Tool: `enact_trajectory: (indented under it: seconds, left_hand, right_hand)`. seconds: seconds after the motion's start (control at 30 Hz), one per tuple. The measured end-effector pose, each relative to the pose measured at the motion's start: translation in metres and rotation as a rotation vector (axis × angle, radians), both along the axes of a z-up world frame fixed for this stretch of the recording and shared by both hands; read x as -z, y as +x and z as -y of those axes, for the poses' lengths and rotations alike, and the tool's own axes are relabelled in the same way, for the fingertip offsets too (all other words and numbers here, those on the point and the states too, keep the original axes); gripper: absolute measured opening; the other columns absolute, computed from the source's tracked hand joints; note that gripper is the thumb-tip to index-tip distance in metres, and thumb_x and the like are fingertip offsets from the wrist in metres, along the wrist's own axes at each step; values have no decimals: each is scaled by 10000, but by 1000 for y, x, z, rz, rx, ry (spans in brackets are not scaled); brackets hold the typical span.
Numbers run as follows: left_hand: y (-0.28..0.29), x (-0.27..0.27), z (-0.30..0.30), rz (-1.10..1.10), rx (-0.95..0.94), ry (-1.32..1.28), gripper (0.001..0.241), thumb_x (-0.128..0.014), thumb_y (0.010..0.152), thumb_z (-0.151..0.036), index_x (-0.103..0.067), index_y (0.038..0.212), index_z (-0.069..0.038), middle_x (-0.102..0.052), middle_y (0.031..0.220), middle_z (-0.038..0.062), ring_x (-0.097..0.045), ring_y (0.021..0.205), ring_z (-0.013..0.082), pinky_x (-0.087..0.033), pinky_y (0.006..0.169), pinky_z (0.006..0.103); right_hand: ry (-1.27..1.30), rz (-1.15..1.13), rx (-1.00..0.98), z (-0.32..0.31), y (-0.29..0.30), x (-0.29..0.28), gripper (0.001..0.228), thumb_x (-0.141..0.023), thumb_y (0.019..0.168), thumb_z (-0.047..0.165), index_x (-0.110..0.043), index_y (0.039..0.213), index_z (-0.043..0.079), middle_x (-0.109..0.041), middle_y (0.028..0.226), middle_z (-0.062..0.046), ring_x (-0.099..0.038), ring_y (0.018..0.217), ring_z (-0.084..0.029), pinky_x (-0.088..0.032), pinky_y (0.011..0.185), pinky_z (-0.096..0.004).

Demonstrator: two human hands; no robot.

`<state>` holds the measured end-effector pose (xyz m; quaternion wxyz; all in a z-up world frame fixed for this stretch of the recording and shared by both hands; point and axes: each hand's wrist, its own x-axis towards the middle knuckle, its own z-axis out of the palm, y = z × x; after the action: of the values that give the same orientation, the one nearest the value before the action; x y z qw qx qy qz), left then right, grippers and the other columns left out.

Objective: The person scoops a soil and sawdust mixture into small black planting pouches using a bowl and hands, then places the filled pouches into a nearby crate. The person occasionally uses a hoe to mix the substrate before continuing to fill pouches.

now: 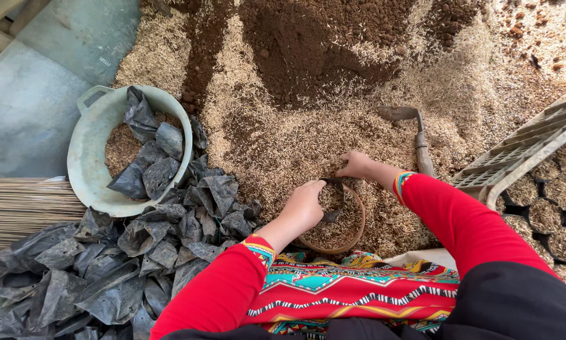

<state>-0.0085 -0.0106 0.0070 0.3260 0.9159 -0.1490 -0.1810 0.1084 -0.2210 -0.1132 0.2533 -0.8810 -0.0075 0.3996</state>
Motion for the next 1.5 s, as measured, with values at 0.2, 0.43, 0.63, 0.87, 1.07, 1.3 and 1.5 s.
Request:
enact_trajectory:
  seconds: [0.2, 0.43, 0.63, 0.87, 1.07, 1.3, 1.5]
  left_hand:
    - [-1, 0, 1, 72, -48, -134, 486, -570, 758, 45, -690, 1227, -1, -693, 1254, 211, -666, 1108, 390, -508, 1000, 410]
    - [12, 5, -11, -151, -190, -17, 314, -610, 810, -5, -741, 1095, -2, -735, 981, 244, -730, 935, 384, -552, 894, 434]
    - [5, 14, -21, -117, -169, -92, 338, -554, 802, 25, -733, 1084, -29, -731, 973, 221, -707, 913, 385, -554, 836, 451]
    - [-9, 5, -16, 27, -69, -134, 460, -506, 803, 44, -681, 1221, -34, -697, 1175, 223, -661, 1068, 421, -527, 945, 462]
    - [-8, -10, -15, 70, -18, -21, 344, -562, 870, -51, -706, 1183, -40, -667, 1285, 179, -655, 1081, 392, -516, 979, 457]
    - [-7, -17, -13, 97, 7, -60, 260, -620, 862, -51, -718, 1100, -12, -682, 1182, 163, -669, 1066, 378, -532, 969, 453]
    - [-7, -18, -14, 211, 6, -9, 276, -647, 829, -40, -710, 1097, -11, -673, 1138, 158, -629, 1003, 405, -521, 909, 465]
  right_hand:
    - [674, -397, 329, 0, 9, -99, 501, -783, 838, 227, -661, 1281, 25, -729, 1145, -127, -680, 1091, -235, -554, 1019, -402]
    - [382, 139, -113, -33, -64, -181, 463, -677, 914, 308, -564, 1286, 56, -604, 1203, -133, -636, 1082, -247, -538, 976, -417]
    - [-72, 1013, -938, -44, -126, -164, 236, -659, 887, 158, -676, 1032, -27, -576, 1216, -189, -535, 1168, -357, -465, 1021, -450]
    - [134, 439, -742, -25, -58, -130, 317, -609, 805, 11, -813, 965, 193, -711, 1018, -45, -648, 1066, -222, -548, 960, -398]
    - [258, 263, 125, -8, 57, -55, 257, -579, 966, 149, -761, 1146, 122, -733, 1227, -98, -687, 1130, -246, -546, 1024, -386]
    - [-142, 306, 109, -55, 67, 3, 805, -709, 867, 580, -364, 1524, 266, -198, 1593, -192, -202, 1459, -402, -335, 1110, -619]
    - [-215, 602, -274, -58, 59, 45, 628, -767, 836, 290, -577, 1422, 165, -583, 1299, -164, -533, 1262, -347, -507, 1049, -494]
